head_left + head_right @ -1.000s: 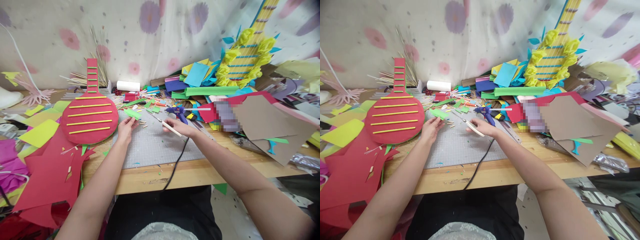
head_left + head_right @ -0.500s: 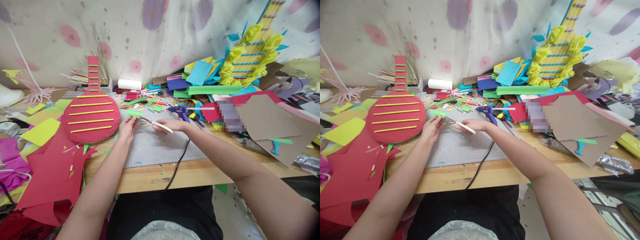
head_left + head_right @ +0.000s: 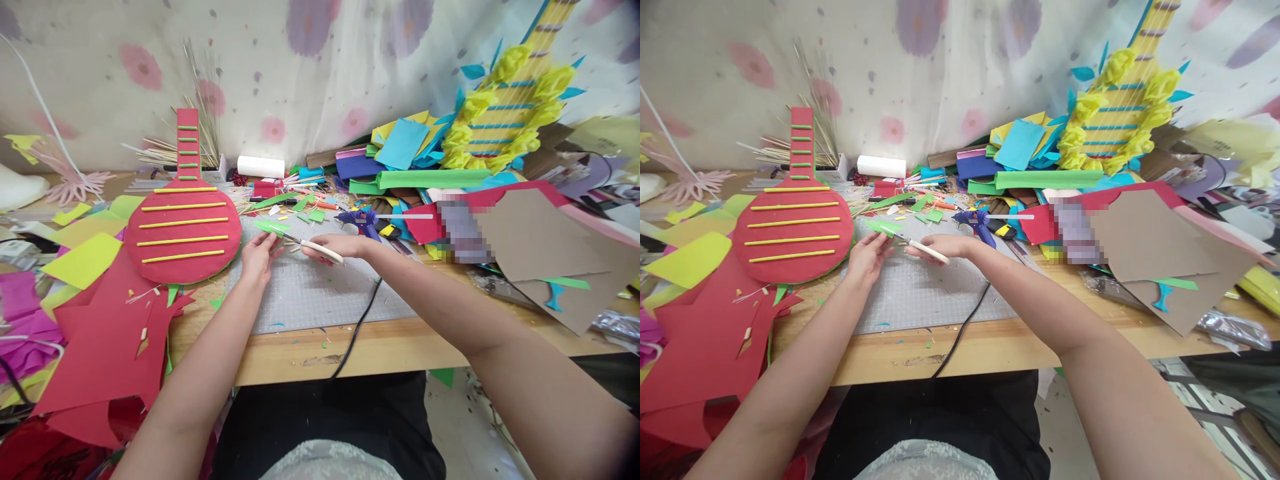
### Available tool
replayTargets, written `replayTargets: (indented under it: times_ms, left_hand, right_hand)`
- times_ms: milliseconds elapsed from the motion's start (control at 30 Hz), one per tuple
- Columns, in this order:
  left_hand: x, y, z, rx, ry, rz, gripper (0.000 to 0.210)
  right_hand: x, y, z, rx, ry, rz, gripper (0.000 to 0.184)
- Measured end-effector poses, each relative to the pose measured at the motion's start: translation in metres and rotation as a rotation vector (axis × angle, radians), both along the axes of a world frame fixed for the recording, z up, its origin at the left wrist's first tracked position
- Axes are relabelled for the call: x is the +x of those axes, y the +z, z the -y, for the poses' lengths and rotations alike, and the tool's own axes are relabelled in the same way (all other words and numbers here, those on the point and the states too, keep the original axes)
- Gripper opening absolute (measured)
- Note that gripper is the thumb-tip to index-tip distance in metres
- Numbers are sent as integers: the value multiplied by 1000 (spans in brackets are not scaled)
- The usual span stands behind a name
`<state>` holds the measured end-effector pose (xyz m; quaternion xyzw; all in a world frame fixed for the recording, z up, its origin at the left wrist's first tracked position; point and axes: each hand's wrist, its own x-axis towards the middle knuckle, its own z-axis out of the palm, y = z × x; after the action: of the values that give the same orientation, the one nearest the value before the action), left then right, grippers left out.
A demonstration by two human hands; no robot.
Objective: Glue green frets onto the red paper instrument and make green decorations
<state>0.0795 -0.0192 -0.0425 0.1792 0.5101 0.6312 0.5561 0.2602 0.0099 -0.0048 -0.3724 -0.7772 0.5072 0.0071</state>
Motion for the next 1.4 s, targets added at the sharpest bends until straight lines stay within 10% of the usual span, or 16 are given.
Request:
replayTargets:
  times_ms: [1400]
  left_hand:
    - [-2, 4, -1, -52, -54, 4, 8]
  right_hand:
    - [5, -5, -9, -10, -5, 15, 54]
